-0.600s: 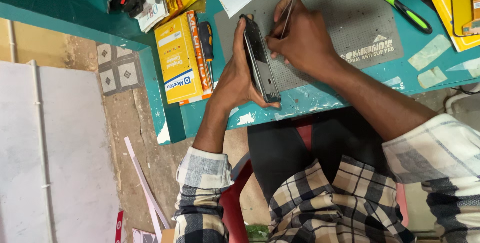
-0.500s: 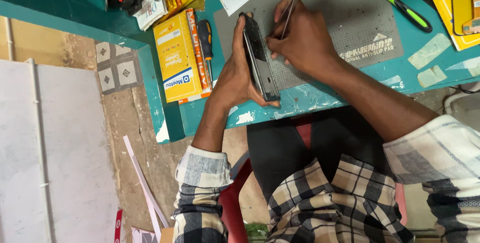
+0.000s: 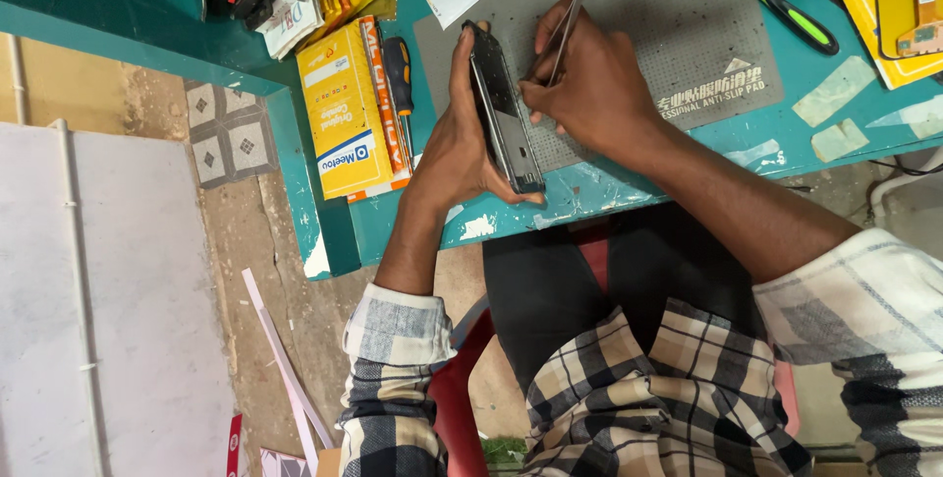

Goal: The person uses a metal prying tool to remove adhesive residue from the back of a disassembled smartphone. They then apply a small amount of liquid from a bottle, brush the surface, and handle a yellow packaged phone part and a roll of white tape.

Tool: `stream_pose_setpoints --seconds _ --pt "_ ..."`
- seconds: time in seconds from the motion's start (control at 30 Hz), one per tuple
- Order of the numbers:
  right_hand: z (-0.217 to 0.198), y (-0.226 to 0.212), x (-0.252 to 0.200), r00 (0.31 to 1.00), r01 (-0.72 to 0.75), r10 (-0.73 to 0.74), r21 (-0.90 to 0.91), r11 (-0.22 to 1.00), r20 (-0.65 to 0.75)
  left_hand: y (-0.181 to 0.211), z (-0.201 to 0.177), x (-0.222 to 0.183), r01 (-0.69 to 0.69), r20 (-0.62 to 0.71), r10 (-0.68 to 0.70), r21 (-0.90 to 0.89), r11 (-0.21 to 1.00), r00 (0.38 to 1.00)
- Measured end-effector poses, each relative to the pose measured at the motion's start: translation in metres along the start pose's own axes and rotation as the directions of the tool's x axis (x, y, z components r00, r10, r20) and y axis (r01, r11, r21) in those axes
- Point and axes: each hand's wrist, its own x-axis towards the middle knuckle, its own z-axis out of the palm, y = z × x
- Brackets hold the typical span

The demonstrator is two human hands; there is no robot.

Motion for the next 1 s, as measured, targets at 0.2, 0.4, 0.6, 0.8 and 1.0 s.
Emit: stream_pose_setpoints --seconds 0.2,0.4,0.6,0.8,1.0 --pt "0.001 0.001 -0.004 1.0 -0.016 0.016 -0.004 1.0 0.006 -0.002 0.001 0.0 0.024 0.009 -0.024 -0.019 1.0 1.0" --pt "0.001 0.004 -0.009 1.0 -0.004 0.004 -0.005 1.0 0.012 -0.003 0.001 0.0 -0.028 -0.01 0.028 0.003 1.0 1.0" --pt "0.002 0.009 -0.011 0.999 0.035 -0.035 -0.018 0.999 0.007 -0.004 0.003 0.001 0.022 0.001 -0.022 -0.015 1.0 1.0" --pt "0.004 0.011 -0.012 0.999 0.047 -0.047 -0.017 0.999 -0.013 -0.001 0.002 0.0 -0.01 -0.017 0.009 -0.031 0.999 1.0" --pt "0.003 0.009 -0.013 0.999 0.019 -0.02 -0.045 0.999 -0.026 0.0 0.001 -0.001 -0.025 -0.021 0.024 -0.02 0.999 0.999"
